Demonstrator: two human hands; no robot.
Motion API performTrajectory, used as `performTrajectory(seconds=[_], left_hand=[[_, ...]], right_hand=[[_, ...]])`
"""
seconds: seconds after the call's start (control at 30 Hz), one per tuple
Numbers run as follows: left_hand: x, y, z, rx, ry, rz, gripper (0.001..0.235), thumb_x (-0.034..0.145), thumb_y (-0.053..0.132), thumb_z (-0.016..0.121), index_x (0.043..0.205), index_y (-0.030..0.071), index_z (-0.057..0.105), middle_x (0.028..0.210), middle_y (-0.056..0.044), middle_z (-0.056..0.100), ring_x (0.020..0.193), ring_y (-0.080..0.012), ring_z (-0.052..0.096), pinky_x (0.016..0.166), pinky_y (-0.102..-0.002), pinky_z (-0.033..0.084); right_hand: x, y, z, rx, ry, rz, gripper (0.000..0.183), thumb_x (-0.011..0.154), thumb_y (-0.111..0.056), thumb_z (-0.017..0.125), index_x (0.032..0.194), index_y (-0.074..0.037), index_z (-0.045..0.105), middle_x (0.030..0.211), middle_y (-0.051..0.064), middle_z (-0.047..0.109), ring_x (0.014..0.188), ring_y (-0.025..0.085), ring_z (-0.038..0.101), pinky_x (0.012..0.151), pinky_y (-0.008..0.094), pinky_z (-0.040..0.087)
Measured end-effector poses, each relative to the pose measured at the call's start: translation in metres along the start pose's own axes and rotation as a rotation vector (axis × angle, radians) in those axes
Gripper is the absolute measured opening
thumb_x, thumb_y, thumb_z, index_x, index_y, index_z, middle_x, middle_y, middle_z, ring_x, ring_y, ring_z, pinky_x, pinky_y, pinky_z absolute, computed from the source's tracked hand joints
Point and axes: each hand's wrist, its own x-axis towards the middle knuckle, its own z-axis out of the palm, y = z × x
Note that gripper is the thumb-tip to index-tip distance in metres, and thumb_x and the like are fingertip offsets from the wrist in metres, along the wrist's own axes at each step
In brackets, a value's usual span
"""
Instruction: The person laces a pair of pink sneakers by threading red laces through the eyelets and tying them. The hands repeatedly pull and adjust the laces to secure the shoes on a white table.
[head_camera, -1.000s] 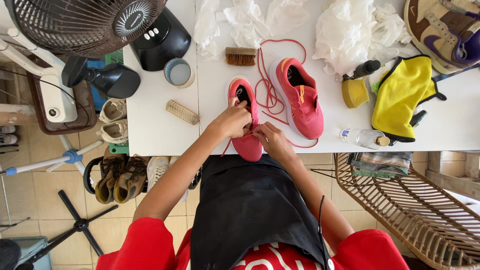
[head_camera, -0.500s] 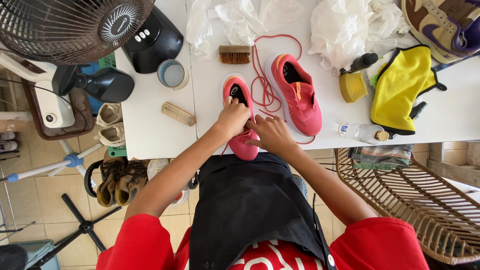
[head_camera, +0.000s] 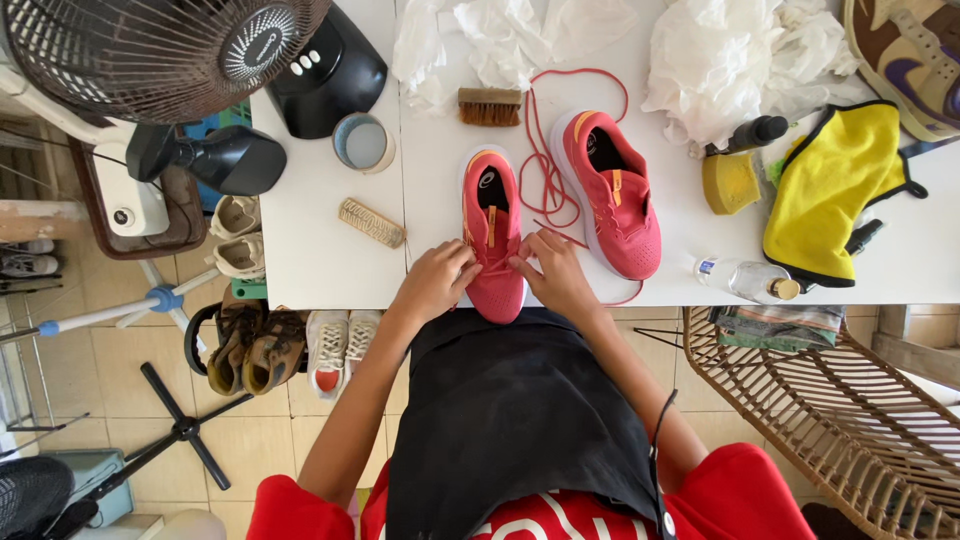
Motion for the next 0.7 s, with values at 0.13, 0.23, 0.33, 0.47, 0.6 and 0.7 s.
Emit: performTrajectory(seconds=[0.13,0.23,0.33,0.47,0.6,0.7], left_hand=[[-0.006,-0.016,-0.014,-0.524,-0.045,-0.077,0.050,0.120,0.051,0.052,0.103,0.006,0.069,0.106,-0.013,0.067,0.106,-0.0324,0.068,0.094,-0.047,0.055],[-0.010,-0.012,-0.024,-0.702,-0.026,-0.087,0.034,0.117,0.026,0.058,0.099,0.001,0.069,0.113,-0.019,0.072,0.107,-0.0305,0.066,0.094,-0.047,0.052],[-0.001,-0.006,-0.023,-0.579,-0.039,-0.172,0.039,0.116,0.036,0.066,0.101,0.001,0.070,0.101,-0.016,0.068,0.096,-0.0312,0.070,0.088,-0.047,0.058],[0.014,-0.015,-0.021,-0.376,-0.102,-0.179,0.027,0.116,0.024,0.064,0.106,0.000,0.072,0.100,-0.019,0.070,0.088,-0.0355,0.075,0.081,-0.048,0.061],[0.003,0.034,-0.080,-0.374,-0.299,-0.393,0.024,0.118,0.010,0.055,0.111,-0.002,0.075,0.100,-0.020,0.077,0.075,-0.0271,0.078,0.073,-0.041,0.063],[-0.003,0.043,-0.090,0.104,-0.295,-0.293,0.021,0.098,-0.006,0.062,0.079,0.001,0.069,0.078,-0.019,0.072,0.061,-0.0355,0.075,0.056,-0.045,0.060]], right_hand=[[0.000,-0.003,-0.011,0.163,-0.077,0.046,0.017,0.111,-0.029,0.073,0.109,-0.015,0.063,0.098,0.010,0.069,0.097,0.038,0.079,0.082,0.049,0.061],[0.000,-0.011,-0.019,0.234,-0.143,0.094,0.018,0.113,-0.027,0.071,0.110,-0.012,0.062,0.099,0.016,0.074,0.098,0.042,0.080,0.083,0.050,0.063],[0.002,-0.021,-0.020,0.274,-0.177,0.160,0.022,0.109,-0.028,0.075,0.111,-0.009,0.063,0.089,0.017,0.075,0.077,0.041,0.075,0.071,0.050,0.060],[0.006,-0.016,-0.020,0.228,-0.133,0.178,0.014,0.111,-0.026,0.071,0.110,-0.013,0.067,0.084,0.013,0.076,0.069,0.037,0.074,0.066,0.046,0.059],[0.007,-0.030,-0.040,0.146,-0.007,0.178,0.003,0.102,-0.015,0.079,0.105,-0.015,0.080,0.083,0.010,0.078,0.063,0.030,0.072,0.062,0.038,0.059],[0.007,-0.078,-0.094,0.202,-0.115,0.091,0.008,0.101,-0.006,0.078,0.105,-0.007,0.085,0.086,0.013,0.082,0.068,0.031,0.076,0.066,0.038,0.061]])
